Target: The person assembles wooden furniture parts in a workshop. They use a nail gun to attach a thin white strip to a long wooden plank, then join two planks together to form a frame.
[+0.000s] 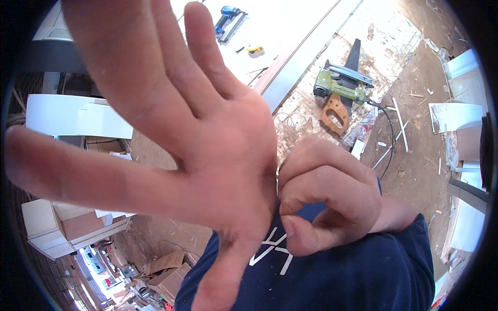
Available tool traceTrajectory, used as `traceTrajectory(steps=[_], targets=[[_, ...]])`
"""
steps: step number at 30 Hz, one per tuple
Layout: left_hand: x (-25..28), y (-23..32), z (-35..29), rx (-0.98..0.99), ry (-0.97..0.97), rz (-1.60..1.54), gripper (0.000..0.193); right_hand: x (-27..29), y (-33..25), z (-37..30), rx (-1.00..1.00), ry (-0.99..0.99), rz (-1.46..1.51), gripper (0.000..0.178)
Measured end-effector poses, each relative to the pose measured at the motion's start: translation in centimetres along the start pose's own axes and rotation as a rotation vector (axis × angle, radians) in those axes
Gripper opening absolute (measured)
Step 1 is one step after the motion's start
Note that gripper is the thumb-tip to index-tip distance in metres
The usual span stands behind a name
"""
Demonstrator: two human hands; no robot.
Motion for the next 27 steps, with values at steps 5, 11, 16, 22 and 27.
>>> traceTrajectory(steps=[5, 11, 16, 22, 27], targets=[[0.7, 0.7, 0.3, 0.007, -0.013, 0.023, 0.094, -0.4, 1.1, 0.0, -0.146, -0.004, 0.225, 0.018], [1.1, -0.2, 0.4, 0.012, -0.02, 0.029, 0.094, -0.7, 2.4, -0.4, -0.577, 0.035, 0.721, 0.018], [1.0, -0.8, 0.5, 0.007, -0.018, 0.026, 0.094, -0.9, 2.9, -0.4, -0.693, 0.046, 0.829, 0.019], [1.6, -1.0, -0.3, -0.012, 0.015, 0.009, 0.094, -1.3, 3.3, 0.1, -0.727, 0.054, 0.825, 0.02], [4.0, -0.9, -1.7, -0.064, 0.143, -0.03, 0.094, -1.4, 4.8, -1.1, -0.651, 0.035, 0.859, 0.021]])
Point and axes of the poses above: each hand's wrist, its own z-axis towards the middle knuckle, its own x-axis out of the back of the hand, y = z × x, the point moved 6 cm from there along z, towards the middle knuckle, and after that the axes turned 7 degrees about -z, right-handed, at the moved point
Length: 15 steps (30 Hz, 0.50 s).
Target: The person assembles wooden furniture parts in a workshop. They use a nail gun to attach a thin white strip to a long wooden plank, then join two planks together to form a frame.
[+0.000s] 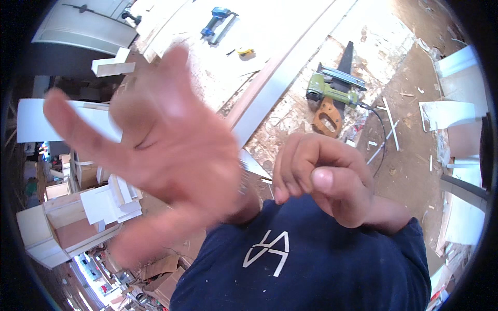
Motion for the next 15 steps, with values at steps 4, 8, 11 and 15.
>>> traceTrajectory(steps=[4, 8, 11, 15], targets=[[9.2, -0.2, -6.3, 0.03, 0.535, -0.005, 0.088, 3.3, 1.9, -1.2, 0.14, -0.077, -0.653, 0.021], [15.2, -8.1, -15.9, 0.462, 0.834, 0.413, 0.06, 7.7, 3.8, -2.1, 0.165, 0.139, -1.504, 0.011], [15.5, -15.7, -23.9, 1.154, 0.552, 0.865, 0.034, 13.8, 6.1, -3.3, -0.03, 0.262, -1.633, 0.022], [17.0, -25.0, -33.8, 1.439, -0.021, 0.956, 0.089, 23.8, 8.2, -3.1, -0.148, 0.372, -1.723, 0.029]])
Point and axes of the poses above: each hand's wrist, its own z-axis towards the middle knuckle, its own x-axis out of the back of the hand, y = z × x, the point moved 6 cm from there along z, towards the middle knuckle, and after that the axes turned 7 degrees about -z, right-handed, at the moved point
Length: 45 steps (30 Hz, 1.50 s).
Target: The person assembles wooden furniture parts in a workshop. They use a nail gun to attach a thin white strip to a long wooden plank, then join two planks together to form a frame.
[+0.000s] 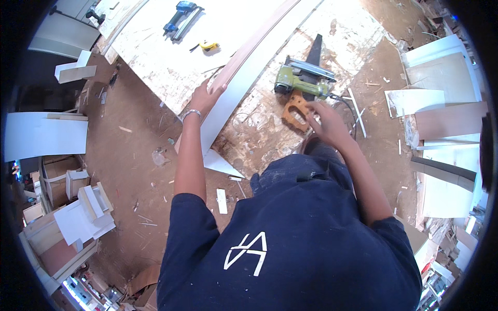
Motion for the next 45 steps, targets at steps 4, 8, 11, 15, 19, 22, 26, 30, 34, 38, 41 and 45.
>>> traceTrajectory(steps=[4, 8, 11, 15, 19, 22, 26, 30, 34, 38, 41, 45], targets=[[-2.5, -0.2, 2.0, 0.02, -0.077, -0.053, 0.093, -0.9, 3.5, 5.9, 0.061, 0.166, -0.173, 0.041], [-2.4, 0.5, 1.6, 0.079, -0.081, -0.188, 0.094, -5.5, 8.1, 10.5, 0.133, 0.231, -0.381, 0.045], [-2.2, 4.1, -0.2, 0.063, -0.032, -0.001, 0.099, -8.6, 10.9, 12.5, 0.041, -0.016, -0.422, 0.053], [-2.9, 6.3, -1.2, -0.032, -0.046, 0.259, 0.108, -7.0, 9.4, 12.2, 0.093, 0.078, -0.387, 0.059], [-4.6, 10.3, -0.4, -0.166, -0.023, 0.337, 0.099, -7.6, 10.3, 13.2, 0.121, 0.077, -0.282, 0.052], [-6.0, 11.9, -0.3, -0.171, 0.085, 0.324, 0.088, -6.5, 10.4, 14.0, 0.115, 0.046, -0.108, 0.05], [-7.1, 11.5, -0.3, -0.197, 0.27, 0.358, 0.079, -1.1, 10.9, 15.2, -0.075, -0.338, 0.092, 0.042], [-8.1, 13.3, -0.2, -0.133, 0.419, 0.387, 0.071, 7.2, 11.8, 15.8, -0.345, -0.534, 0.483, 0.044], [-7.8, 14.1, -0.1, -0.126, 0.426, 0.363, 0.068, 8.6, 12.5, 16.9, -0.461, -0.538, 1.005, 0.027], [-7.9, 13.9, -0.3, -0.145, 0.461, 0.36, 0.067, 8.5, 11.1, 20.2, -0.532, -0.471, 0.832, 0.026], [-8.0, 14.2, -0.8, -0.152, 0.484, 0.401, 0.067, 7.7, 10.6, 22.7, -0.372, -0.386, 0.536, 0.032], [-8.3, 14.1, -1.0, -0.124, 0.45, 0.441, 0.069, 7.9, 9.2, 24.2, -0.316, -0.36, 0.304, 0.031]])
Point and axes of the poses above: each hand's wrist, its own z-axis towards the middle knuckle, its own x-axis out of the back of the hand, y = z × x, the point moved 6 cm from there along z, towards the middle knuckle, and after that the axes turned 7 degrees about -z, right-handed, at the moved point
